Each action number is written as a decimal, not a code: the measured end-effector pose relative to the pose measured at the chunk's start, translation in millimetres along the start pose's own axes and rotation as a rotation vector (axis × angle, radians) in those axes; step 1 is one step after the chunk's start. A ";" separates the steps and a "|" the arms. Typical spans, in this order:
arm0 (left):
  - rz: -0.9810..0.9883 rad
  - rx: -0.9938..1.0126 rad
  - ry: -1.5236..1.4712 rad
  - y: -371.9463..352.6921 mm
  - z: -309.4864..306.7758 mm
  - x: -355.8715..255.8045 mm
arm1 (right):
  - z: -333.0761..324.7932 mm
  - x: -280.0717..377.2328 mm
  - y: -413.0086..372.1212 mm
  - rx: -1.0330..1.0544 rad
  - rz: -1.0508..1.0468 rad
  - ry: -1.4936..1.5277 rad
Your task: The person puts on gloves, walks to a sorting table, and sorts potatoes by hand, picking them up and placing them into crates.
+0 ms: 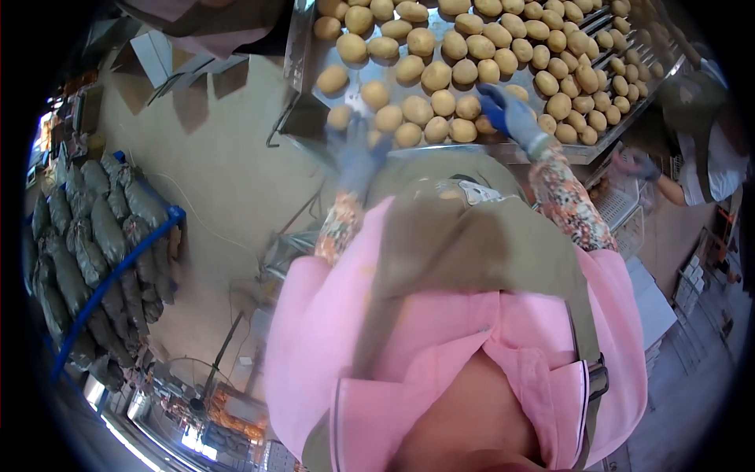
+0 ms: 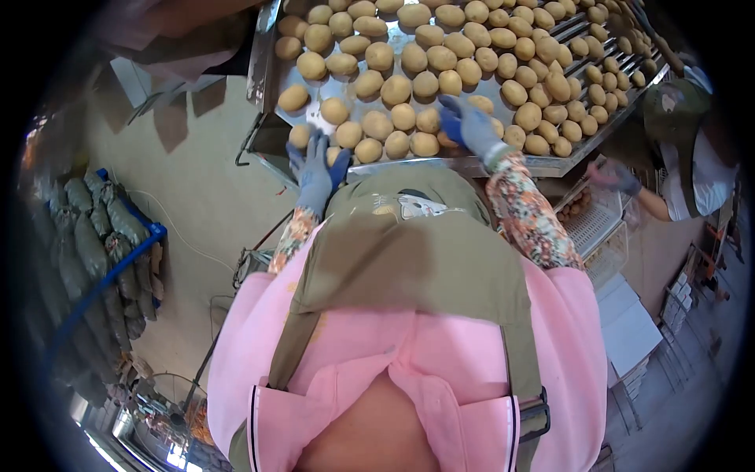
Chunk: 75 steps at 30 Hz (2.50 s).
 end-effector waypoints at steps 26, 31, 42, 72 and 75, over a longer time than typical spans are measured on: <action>0.333 -0.109 0.119 48.6 -10.1 -9.7 | -107.2 -30.4 35.5 -0.993 -0.183 -0.113; 0.194 -0.092 0.102 -9.6 -10.6 -16.2 | -133.3 -77.7 60.6 -1.176 -0.089 0.049; -0.032 -0.096 -0.153 135.6 -8.4 -37.4 | -53.4 -46.2 27.1 -0.323 -0.280 0.321; -0.142 -0.208 0.105 -9.5 -1.9 -10.8 | -32.5 -22.5 -10.3 -0.377 -0.248 -0.304; 0.019 -0.134 -0.038 20.7 -12.0 -48.9 | -14.8 -47.4 -20.7 -0.316 -0.130 -0.289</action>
Point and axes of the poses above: each hand's wrist, its own y-axis towards the middle knuckle, its own z-axis out of the palm, x = y × z, the point moved 1 cm from there along y, towards the middle knuckle, and after that the axes turned 12 degrees about z, right-handed, at the moved point
